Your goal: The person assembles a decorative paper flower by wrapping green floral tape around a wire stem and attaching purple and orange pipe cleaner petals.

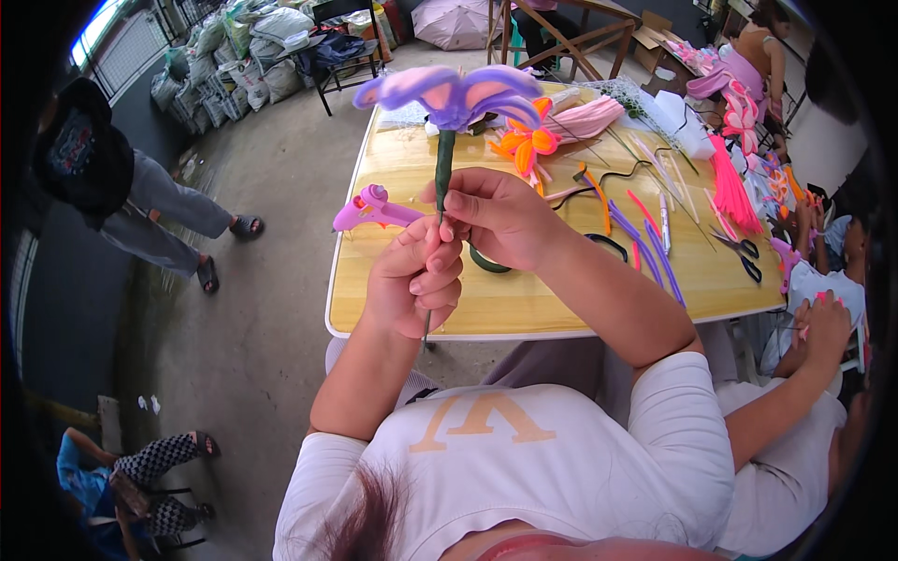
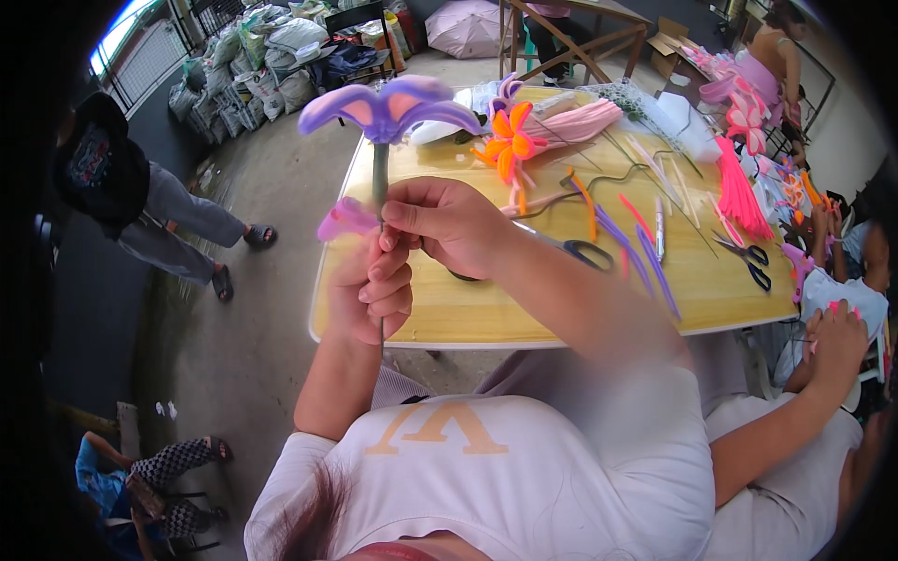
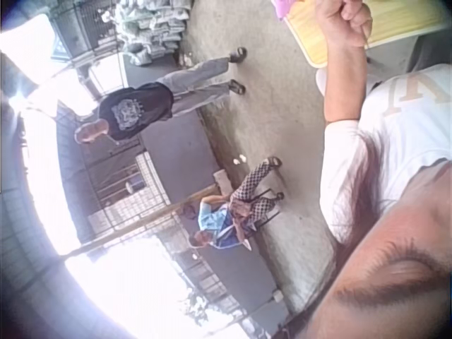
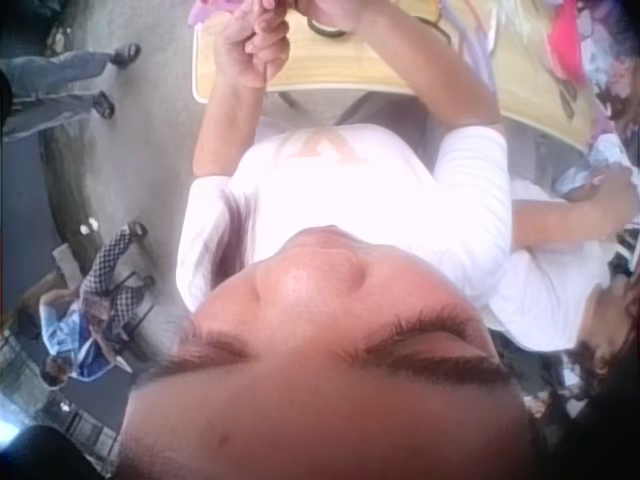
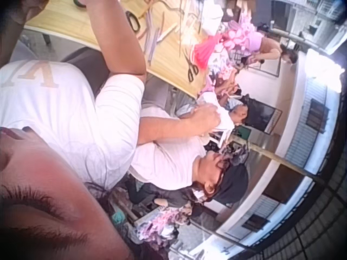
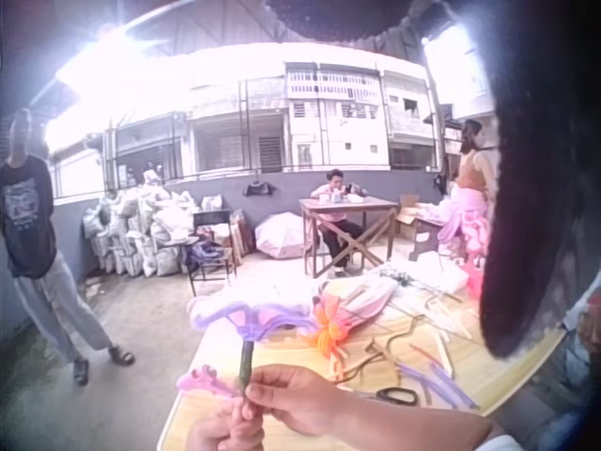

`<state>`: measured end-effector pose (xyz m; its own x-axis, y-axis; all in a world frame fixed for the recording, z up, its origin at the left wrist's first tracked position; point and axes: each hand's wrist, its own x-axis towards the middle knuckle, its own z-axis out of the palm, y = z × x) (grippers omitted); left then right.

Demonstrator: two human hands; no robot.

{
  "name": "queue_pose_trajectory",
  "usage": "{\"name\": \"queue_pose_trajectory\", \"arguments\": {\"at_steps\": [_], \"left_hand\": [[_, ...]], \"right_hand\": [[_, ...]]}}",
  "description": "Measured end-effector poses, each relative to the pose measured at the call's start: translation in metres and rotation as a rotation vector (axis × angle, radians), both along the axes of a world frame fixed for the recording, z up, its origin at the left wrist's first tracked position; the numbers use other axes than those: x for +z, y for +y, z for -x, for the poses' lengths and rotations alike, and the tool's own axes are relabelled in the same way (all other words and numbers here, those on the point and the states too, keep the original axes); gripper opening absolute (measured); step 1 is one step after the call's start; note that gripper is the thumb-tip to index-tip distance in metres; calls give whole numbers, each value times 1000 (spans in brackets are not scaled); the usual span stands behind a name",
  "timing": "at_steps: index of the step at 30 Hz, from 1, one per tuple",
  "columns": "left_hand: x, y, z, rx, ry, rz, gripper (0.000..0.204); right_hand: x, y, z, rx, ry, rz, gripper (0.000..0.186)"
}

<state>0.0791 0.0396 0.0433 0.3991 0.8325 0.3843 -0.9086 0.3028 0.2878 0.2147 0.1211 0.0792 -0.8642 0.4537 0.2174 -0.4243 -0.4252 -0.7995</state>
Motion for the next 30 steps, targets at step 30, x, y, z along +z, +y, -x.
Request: {"name": "queue_pose_trajectory", "arguments": {"at_steps": [30], "left_hand": [[21,-11,-12,777,799,140,14]], "right_hand": [[-5,6,2,-382,-162,-342,15]]}}
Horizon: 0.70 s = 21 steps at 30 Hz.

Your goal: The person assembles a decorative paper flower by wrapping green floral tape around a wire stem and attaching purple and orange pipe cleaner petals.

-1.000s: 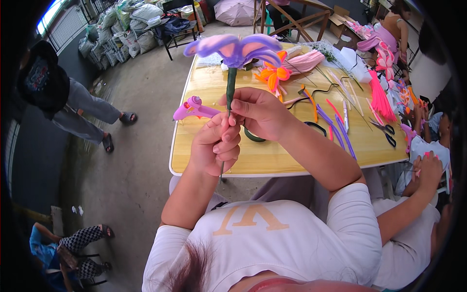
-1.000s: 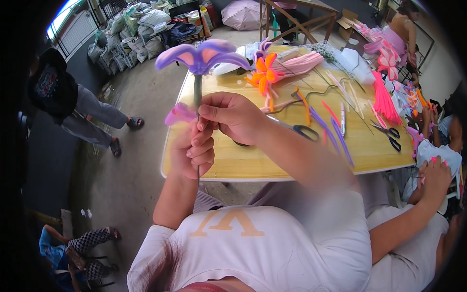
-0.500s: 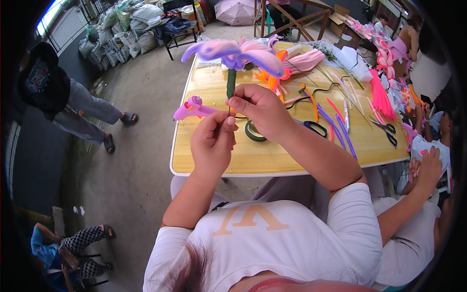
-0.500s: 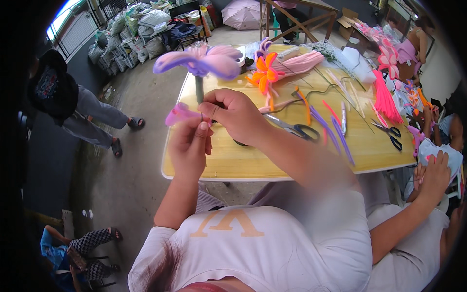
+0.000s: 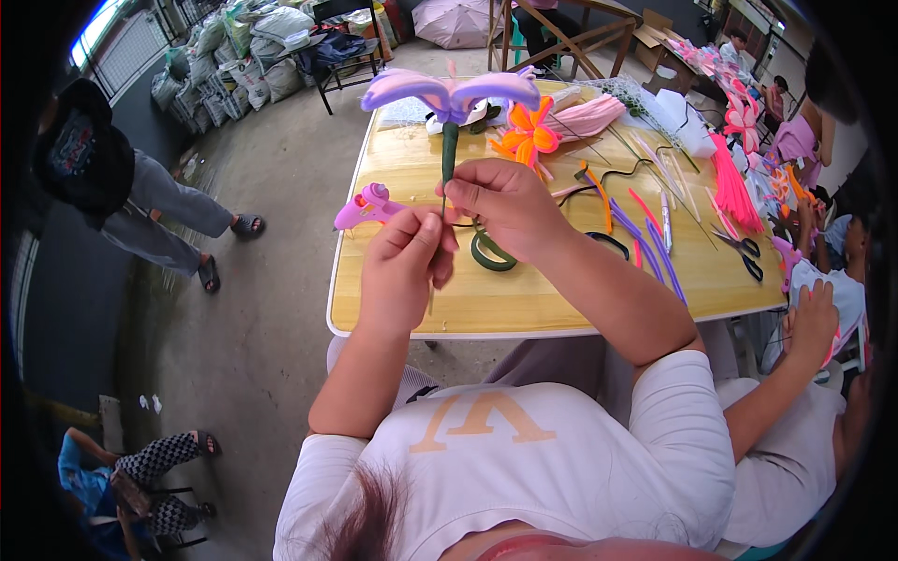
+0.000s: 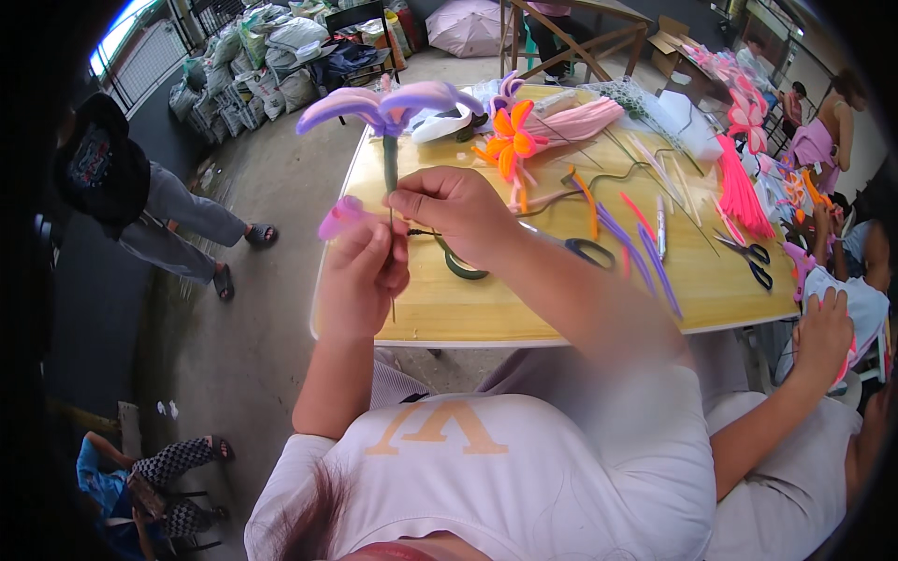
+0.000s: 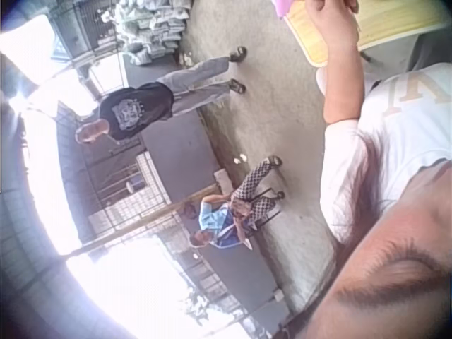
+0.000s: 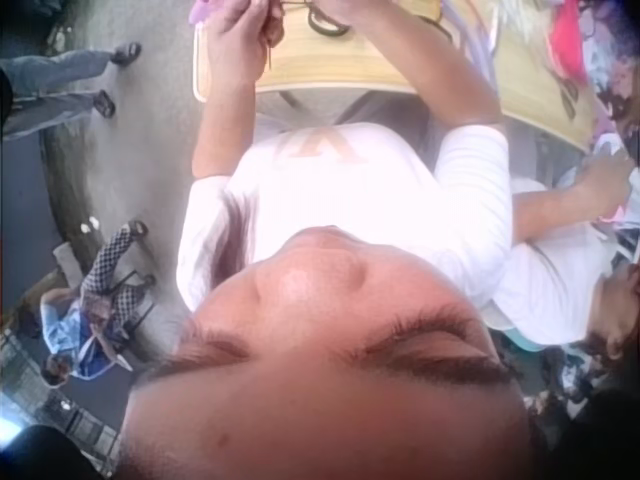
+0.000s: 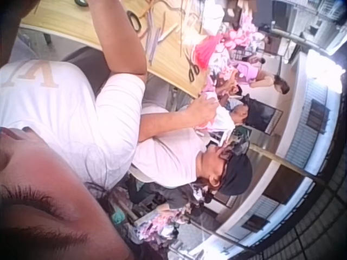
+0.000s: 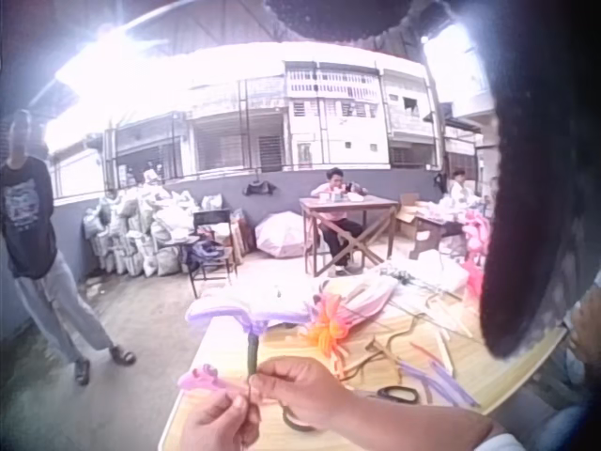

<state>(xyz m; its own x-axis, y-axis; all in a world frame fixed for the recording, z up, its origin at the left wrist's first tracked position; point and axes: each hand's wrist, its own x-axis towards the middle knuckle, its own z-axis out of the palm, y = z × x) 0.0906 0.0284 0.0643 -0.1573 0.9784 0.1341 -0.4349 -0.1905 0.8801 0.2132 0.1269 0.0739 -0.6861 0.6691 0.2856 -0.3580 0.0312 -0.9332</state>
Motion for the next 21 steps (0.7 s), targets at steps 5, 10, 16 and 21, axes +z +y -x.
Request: {"name": "queue_pose_trajectory", "arguments": {"at_steps": [5,10,16,21], "left_hand": [[-12,4,6,92,232,-150,13],[-12,8,18,-707,-568,-64,8],[-1,3,3,-348,-399,-27,9],[-16,8,8,-122,-93,-225,16]], "right_hand": [[4,-2,1,-67,-55,-133,14],[6,-3,-2,223,138,39,11],[2,0,-1,140,149,128,10],[0,2,0,154,124,78,14]]}}
